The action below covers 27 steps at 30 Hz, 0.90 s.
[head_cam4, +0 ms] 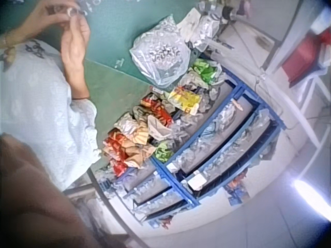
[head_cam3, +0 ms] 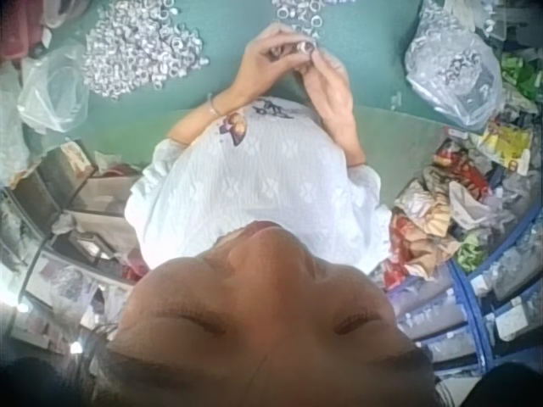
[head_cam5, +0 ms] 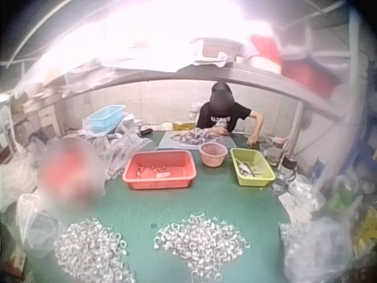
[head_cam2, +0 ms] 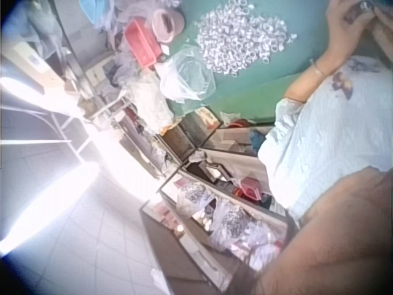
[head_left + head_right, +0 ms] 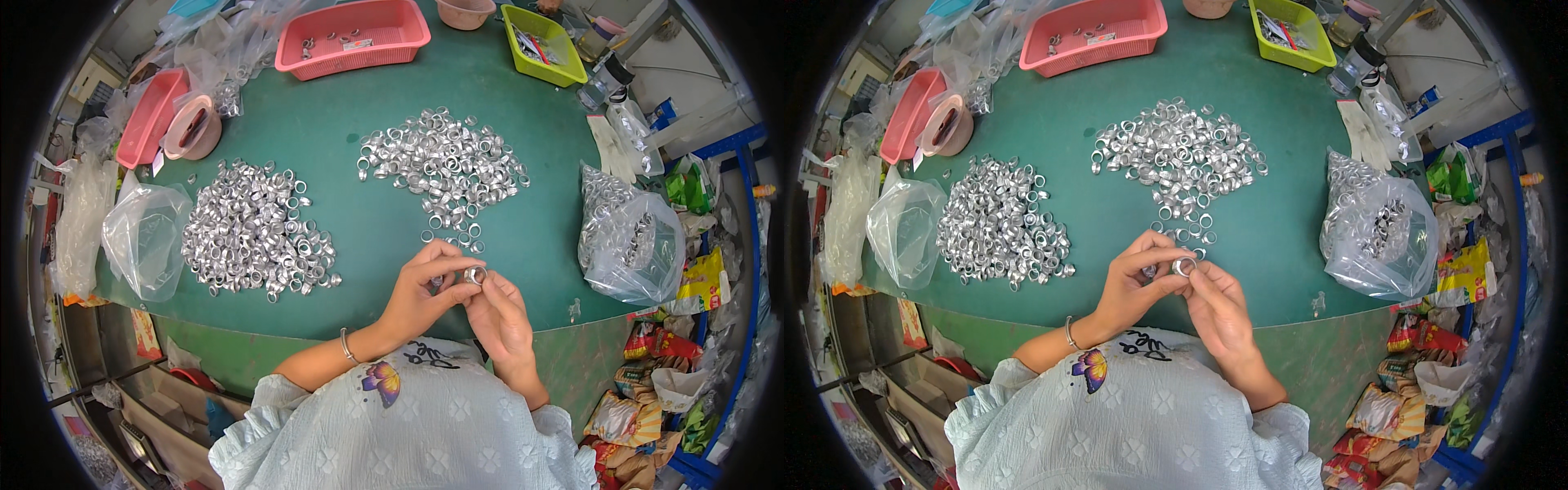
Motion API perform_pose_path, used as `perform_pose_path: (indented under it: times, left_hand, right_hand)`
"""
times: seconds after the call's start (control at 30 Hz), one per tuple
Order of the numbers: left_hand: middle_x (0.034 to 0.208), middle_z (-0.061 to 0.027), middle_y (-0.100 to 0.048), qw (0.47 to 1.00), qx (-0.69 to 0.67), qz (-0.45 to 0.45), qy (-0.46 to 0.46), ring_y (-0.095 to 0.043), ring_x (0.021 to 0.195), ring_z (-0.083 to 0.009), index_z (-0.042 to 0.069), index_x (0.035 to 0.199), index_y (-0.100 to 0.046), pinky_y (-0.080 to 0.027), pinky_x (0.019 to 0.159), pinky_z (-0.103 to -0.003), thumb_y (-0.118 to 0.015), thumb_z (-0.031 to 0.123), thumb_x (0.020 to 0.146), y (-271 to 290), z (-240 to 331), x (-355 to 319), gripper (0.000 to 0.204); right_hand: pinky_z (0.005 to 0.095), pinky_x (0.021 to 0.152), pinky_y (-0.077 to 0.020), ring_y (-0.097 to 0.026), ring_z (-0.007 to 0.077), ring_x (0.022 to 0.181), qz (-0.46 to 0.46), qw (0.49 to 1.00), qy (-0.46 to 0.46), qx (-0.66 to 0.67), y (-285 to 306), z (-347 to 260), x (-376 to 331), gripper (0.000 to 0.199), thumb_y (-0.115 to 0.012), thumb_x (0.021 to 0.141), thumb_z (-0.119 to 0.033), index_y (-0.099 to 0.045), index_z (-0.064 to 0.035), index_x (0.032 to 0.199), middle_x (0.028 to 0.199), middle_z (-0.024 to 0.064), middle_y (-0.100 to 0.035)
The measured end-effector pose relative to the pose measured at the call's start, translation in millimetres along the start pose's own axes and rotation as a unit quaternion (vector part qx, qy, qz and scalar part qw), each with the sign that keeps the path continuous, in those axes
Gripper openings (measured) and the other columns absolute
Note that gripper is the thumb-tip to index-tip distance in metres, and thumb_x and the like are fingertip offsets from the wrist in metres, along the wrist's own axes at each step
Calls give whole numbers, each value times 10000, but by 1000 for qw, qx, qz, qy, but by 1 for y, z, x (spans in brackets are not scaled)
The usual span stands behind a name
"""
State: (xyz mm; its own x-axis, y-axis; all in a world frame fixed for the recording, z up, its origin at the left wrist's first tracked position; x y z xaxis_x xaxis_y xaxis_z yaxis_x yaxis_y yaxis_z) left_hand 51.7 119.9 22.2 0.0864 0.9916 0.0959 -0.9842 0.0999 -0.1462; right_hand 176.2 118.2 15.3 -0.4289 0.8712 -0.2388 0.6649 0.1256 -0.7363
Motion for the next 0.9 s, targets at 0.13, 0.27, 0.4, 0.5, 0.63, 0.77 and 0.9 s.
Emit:
perform_pose_path:
  times: [0.13,0.27,0.4,0.5,0.63,0.77,0.9]
  left_hand:
    - [845,13,-471,999,-43,-27,-4,-402,682,-46,32,1070,-616,-337,599,-175,-636,18,788,-1,-4,2,284]
    - [848,18,-516,979,-166,-31,110,-412,683,-42,43,1096,-590,-347,590,-176,-607,75,834,-2,-7,0,264]
    - [874,6,-545,963,-170,-28,205,-416,673,-41,28,1095,-571,-345,563,-180,-586,103,858,-2,-16,-8,249]
    - [877,-7,-550,947,-216,4,239,-425,667,-47,9,1081,-563,-347,554,-181,-567,115,869,2,-32,-12,237]
    - [854,-34,-545,889,-368,58,265,-442,660,-71,-3,998,-565,-355,552,-188,-510,143,897,6,-39,-11,186]
    - [830,-45,-539,873,-400,-15,278,-449,621,-89,16,883,-554,-347,488,-219,-466,161,904,14,-52,-17,171]
    - [804,-32,-542,870,-391,-22,298,-445,602,-86,3,904,-595,-338,470,-218,-481,171,899,17,-55,-19,203]
  right_hand:
    - [298,848,-371,-512,134,919,21,999,23,-15,0,-1,0,94,-529,877,-92,-579,-21,913,950,35,-581]
    - [309,815,-397,-520,174,880,77,939,193,-275,-1,-11,-5,89,-620,776,-1,-585,11,858,908,64,-584]
    - [321,743,-418,-534,224,832,59,691,383,-610,-13,-18,-8,169,-667,658,70,-607,8,803,859,87,-592]
    - [314,703,-423,-549,220,816,54,697,358,-619,-1,-18,1,186,-666,667,52,-617,-4,838,842,84,-605]
    - [301,683,-431,-549,230,806,186,721,252,-618,52,-29,19,224,-645,706,20,-614,-13,925,888,107,-609]
    - [318,696,-428,-518,237,774,102,582,278,-758,54,-19,38,258,-635,703,32,-609,-22,955,910,100,-576]
    - [296,702,-420,-512,188,748,109,671,251,-688,57,-14,43,276,-643,705,30,-602,-31,971,886,81,-571]
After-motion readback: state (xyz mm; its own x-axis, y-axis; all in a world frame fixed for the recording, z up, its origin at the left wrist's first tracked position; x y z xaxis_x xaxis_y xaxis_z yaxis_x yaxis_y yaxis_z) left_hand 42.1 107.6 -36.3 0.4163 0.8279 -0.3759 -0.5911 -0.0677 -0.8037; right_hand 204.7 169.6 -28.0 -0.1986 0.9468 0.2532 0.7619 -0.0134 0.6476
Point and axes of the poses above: each hand's wrist, its own x-axis towards the middle knuckle, its own y-axis out of the back of the hand, z = x × y, the point moved 4 cm from there along x, towards the middle knuckle
